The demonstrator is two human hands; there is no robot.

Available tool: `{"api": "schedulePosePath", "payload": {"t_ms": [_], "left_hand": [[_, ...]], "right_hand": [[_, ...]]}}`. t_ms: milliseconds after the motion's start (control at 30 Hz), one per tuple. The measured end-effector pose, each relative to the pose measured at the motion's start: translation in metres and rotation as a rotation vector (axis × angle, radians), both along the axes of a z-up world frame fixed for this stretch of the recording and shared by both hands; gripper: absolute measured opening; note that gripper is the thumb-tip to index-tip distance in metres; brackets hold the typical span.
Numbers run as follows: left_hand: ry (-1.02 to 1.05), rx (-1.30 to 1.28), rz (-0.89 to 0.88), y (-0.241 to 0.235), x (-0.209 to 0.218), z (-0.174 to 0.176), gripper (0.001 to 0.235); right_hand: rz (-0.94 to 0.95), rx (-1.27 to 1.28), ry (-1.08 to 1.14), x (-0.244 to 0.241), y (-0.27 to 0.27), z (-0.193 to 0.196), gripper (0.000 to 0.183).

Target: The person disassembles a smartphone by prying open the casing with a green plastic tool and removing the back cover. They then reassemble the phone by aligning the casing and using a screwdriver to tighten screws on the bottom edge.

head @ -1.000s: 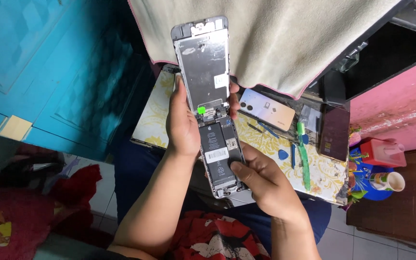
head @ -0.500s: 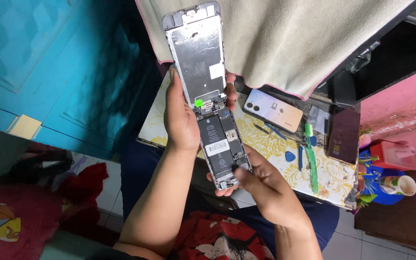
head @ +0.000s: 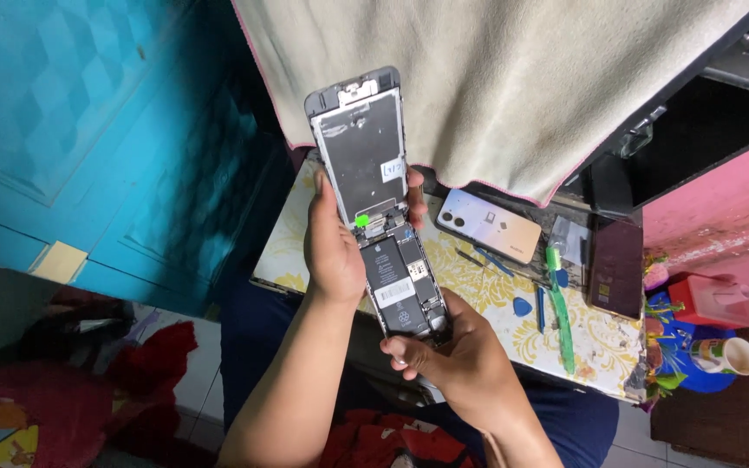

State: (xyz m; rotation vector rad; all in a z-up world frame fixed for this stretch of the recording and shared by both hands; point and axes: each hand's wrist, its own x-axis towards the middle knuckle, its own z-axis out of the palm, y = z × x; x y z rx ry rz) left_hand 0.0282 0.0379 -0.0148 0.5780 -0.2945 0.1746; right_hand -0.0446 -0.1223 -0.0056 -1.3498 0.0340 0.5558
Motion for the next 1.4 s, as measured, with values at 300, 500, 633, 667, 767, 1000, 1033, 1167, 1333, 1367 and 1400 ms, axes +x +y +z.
{"api": "schedulePosePath", "payload": {"t_ms": [300, 500, 633, 667, 767, 1000, 1033, 1167, 1333, 1367, 1400], "left_hand": [[0.038, -0.021, -0.01, 0.0, -0.001, -0.008, 0.072], [0.108, -0.004, -0.032, -0.005, -0.006, -0.007, 0.074], [0.015, -0.013, -0.046, -0.007, -0.005, -0.006, 0.069], [0.017, -0.022, -0.061, -0.006, -0.004, -0.008, 0.069], [-0.007, -0.031, -0.085, -0.006, -0.001, -0.008, 0.068], [-0.022, 0.035, -0.107, -0.013, 0.002, -0.009, 0.069], [-0.025, 0.035, -0.108, -0.013, 0.0, -0.008, 0.069], [-0.012, 0.052, -0.093, -0.017, -0.001, -0.009, 0.069], [0.02, -0.046, -0.141, -0.02, 0.001, -0.018, 0.069], [0.02, -0.034, -0.121, -0.02, 0.001, -0.02, 0.068], [0.02, -0.022, -0.102, -0.021, 0.001, -0.022, 0.068]], "right_hand": [[0.05, -0.315, -0.006, 0.014, -0.005, 0.01, 0.019], [0.092, -0.239, -0.131, 0.026, -0.013, 0.021, 0.035], [0.051, -0.271, -0.145, 0.033, -0.01, 0.018, 0.043], [0.064, -0.287, -0.139, 0.033, -0.009, 0.019, 0.042], [0.088, -0.263, -0.179, 0.036, -0.003, 0.017, 0.03], [0.07, -0.47, -0.27, 0.042, 0.007, 0.014, 0.027], [0.068, -0.47, -0.273, 0.044, 0.005, 0.011, 0.027], [0.094, -0.439, -0.207, 0.051, 0.0, 0.011, 0.041], [0.114, -0.46, -0.283, 0.057, -0.004, 0.024, 0.05], [0.079, -0.707, -0.287, 0.057, -0.001, 0.044, 0.032], [0.042, -0.955, -0.287, 0.057, 0.001, 0.063, 0.043]]}}
